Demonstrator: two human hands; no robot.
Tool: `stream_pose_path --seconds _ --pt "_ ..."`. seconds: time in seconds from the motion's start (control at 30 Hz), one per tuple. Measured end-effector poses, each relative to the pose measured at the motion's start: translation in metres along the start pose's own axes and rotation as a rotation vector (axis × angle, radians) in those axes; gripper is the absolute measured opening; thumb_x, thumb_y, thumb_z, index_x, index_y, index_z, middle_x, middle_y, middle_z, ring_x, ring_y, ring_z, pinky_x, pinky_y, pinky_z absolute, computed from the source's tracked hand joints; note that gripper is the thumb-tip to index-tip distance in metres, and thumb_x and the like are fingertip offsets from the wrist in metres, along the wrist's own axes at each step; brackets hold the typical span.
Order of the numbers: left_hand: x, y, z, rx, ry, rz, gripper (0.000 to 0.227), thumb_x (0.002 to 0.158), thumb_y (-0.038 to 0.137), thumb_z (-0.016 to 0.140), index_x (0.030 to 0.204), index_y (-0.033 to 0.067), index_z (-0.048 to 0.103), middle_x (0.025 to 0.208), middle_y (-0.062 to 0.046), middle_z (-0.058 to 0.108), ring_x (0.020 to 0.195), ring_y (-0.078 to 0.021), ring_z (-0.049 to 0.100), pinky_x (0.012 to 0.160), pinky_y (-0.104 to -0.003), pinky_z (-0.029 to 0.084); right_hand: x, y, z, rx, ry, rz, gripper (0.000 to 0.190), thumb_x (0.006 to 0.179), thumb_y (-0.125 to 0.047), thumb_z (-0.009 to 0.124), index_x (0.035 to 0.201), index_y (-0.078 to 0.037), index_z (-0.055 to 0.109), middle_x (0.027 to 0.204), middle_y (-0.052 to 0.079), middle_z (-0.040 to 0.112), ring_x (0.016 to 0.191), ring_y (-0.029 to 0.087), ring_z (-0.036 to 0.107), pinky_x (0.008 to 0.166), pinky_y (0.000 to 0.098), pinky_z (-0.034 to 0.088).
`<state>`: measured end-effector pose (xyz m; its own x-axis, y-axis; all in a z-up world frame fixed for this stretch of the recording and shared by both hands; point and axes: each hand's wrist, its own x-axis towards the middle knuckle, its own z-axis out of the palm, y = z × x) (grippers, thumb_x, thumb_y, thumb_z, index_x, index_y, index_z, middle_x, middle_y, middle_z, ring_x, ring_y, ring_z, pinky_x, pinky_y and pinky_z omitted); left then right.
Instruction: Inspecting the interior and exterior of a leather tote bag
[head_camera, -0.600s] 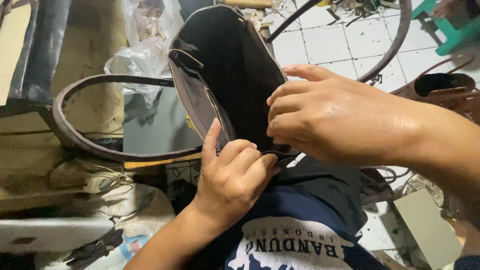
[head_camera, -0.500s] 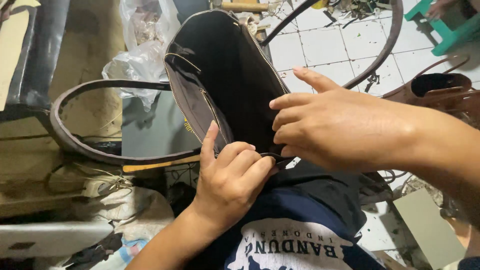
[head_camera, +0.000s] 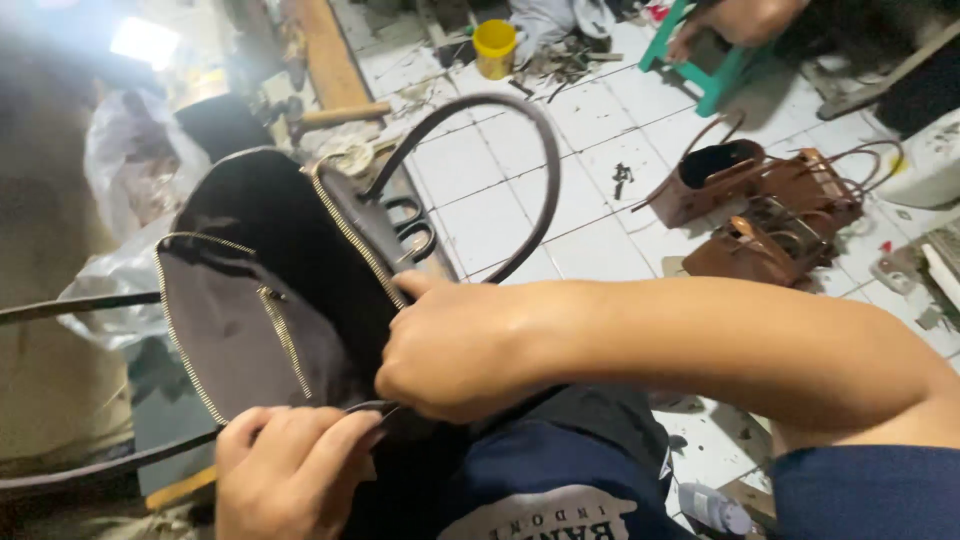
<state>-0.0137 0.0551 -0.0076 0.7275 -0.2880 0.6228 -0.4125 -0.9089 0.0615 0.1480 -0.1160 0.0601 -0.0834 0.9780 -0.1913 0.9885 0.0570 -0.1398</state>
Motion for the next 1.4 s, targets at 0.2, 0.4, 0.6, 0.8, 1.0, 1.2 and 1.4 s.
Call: stream_pose_path --seconds 0.2,0.4,0.6,0.8,1.0,1.2,1.4 --pt "-0.041 -0.024 0.022 0.088 0.07 -0.137 0.015 0.077 0.034 0.073 0.088 0.0236 0.074 0.076 0.007 0.066 0.067 -0.011 0.062 0.107 -0.04 0.038 0.027 -0.025 -0.013 0.062 -0.085 0.109 0.027 0.09 -0.027 0.052 0.092 -0.022 0.078 0.096 0.0 0.08 0.089 0.029 0.076 0.104 0.0637 0.036" --pt "-0.024 -0.001 0.033 0.068 0.205 -0.177 0.026 0.071 0.041 0.074 0.073 0.0161 0.07 0.072 0.002 0.068 0.082 -0.0185 0.07 0.114 -0.053 0.035 0.031 -0.022 -0.013 0.04 -0.163 0.095 0.025 0.088 -0.038 0.058 0.093 -0.023 0.078 0.095 -0.002 0.08 0.089 0.026 0.076 0.104 0.0624 0.037" --pt "-0.01 0.009 0.032 -0.002 0.16 -0.132 0.016 0.082 0.029 0.074 0.073 0.0174 0.069 0.071 0.005 0.066 0.084 -0.0169 0.068 0.114 -0.054 0.035 0.025 -0.019 -0.008 -0.005 -0.214 0.114 0.025 0.091 -0.037 0.055 0.092 -0.025 0.077 0.091 -0.004 0.079 0.089 0.02 0.075 0.095 0.0518 0.04" --pt "-0.022 -0.001 0.044 -0.018 0.153 -0.074 0.014 0.084 0.033 0.067 0.075 0.0228 0.07 0.07 0.008 0.066 0.084 -0.0141 0.068 0.113 -0.051 0.033 0.022 -0.018 0.004 -0.028 -0.117 0.092 0.021 0.088 -0.034 0.06 0.084 -0.024 0.078 0.087 -0.001 0.08 0.086 0.024 0.074 0.093 0.0577 0.041" --pt "-0.026 -0.006 0.049 -0.082 0.159 -0.051 0.023 0.077 0.039 0.077 0.063 0.0256 0.065 0.068 0.009 0.063 0.072 -0.0123 0.063 0.109 -0.05 0.037 0.025 -0.018 0.03 -0.113 0.063 0.092 0.019 0.091 -0.036 0.057 0.085 -0.035 0.076 0.09 -0.013 0.077 0.092 0.02 0.069 0.084 0.0504 0.039" --pt "-0.003 0.018 0.038 -0.075 0.2 -0.163 0.033 0.073 0.04 0.075 0.054 0.0202 0.055 0.055 0.009 0.054 0.056 -0.0101 0.056 0.1 -0.04 0.039 0.019 -0.02 0.027 -0.067 0.088 0.059 0.03 0.085 -0.058 0.059 0.086 -0.033 0.075 0.093 -0.012 0.077 0.094 0.022 0.068 0.093 0.0571 0.039" --pt "-0.006 0.007 0.038 0.011 0.127 -0.028 0.026 0.084 0.031 0.067 0.062 0.0208 0.059 0.056 0.006 0.051 0.059 -0.012 0.056 0.098 -0.041 0.037 0.013 -0.018 0.021 -0.125 0.007 0.061 0.022 0.086 -0.044 0.061 0.088 -0.033 0.08 0.094 -0.006 0.079 0.1 0.024 0.069 0.104 0.0608 0.038"
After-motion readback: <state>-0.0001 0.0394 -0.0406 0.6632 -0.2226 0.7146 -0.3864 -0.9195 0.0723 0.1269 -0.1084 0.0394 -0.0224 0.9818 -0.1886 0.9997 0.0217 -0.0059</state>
